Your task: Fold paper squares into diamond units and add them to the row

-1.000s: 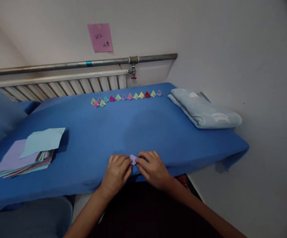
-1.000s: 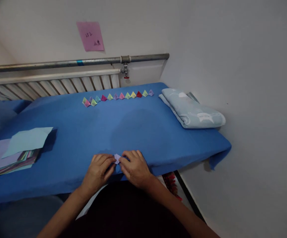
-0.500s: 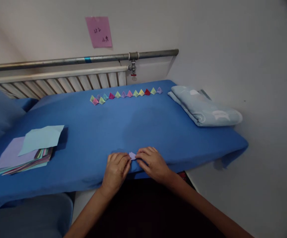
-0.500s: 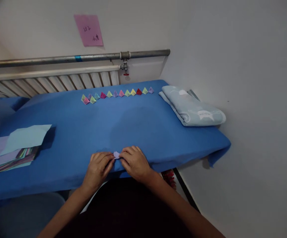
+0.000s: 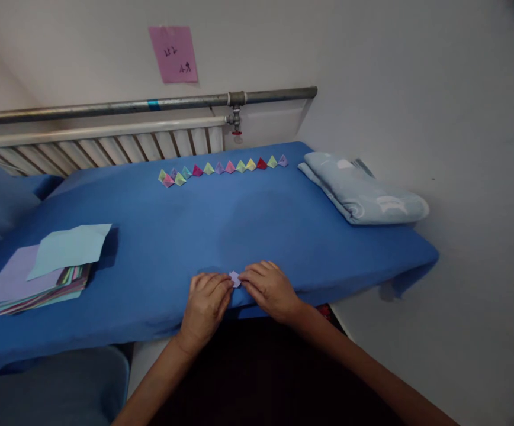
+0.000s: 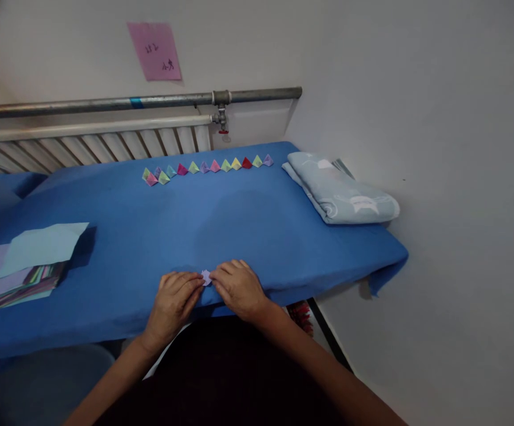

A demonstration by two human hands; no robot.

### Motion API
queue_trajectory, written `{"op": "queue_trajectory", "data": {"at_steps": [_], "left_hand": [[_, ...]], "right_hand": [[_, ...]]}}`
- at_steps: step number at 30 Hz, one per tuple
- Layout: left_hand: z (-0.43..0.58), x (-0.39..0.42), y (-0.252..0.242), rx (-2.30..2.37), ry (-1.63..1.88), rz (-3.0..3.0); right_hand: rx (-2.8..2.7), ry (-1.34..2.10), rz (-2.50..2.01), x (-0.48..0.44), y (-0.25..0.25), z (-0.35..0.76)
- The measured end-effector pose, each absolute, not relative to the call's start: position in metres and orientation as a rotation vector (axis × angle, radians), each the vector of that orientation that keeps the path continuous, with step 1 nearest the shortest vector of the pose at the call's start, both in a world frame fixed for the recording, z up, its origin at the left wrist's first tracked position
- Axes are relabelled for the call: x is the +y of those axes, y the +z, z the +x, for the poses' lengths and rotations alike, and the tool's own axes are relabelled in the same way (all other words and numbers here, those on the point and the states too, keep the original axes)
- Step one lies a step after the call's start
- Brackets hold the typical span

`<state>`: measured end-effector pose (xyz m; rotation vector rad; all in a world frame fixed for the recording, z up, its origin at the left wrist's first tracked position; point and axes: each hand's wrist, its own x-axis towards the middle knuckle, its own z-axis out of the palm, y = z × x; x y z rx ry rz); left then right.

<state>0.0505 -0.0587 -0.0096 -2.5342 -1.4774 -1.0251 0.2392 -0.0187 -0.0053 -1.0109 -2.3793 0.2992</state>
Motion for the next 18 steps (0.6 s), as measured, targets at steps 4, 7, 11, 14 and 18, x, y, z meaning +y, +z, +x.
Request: {"op": "queue_trajectory", "data": {"at_steps": [4, 7, 11, 14, 18], "left_hand": [[0.0510, -0.0593, -0.0086, -1.473, -1.011, -2.551], [0.0505, -0.0595, -0.0088, -1.471, -1.028, -2.540], [0.0485, -0.0590, -0.0109, -1.470, -1.053, -2.502], [0.0477, -0.0589, -0.0127, -1.473, -1.049, -2.510], [0.0478, -0.0593, -0.0145, -1.510, -1.044, -2.494]], "right_hand": [[-2.387, 0.315, -1.005, -0.0189, -0.0049, 0.2395], [-2.389, 0.320, -1.007, -0.0191, -0.0041, 0.2395], [-2.389, 0.305, -1.006, -0.0194, -0.0029, 0.2393], [-2.382, 0.301, -1.008, -0.0195, -0.0036, 0.2394], [-2.356, 0.315, -1.017, -0.0197, -0.0053, 0.2398]]}}
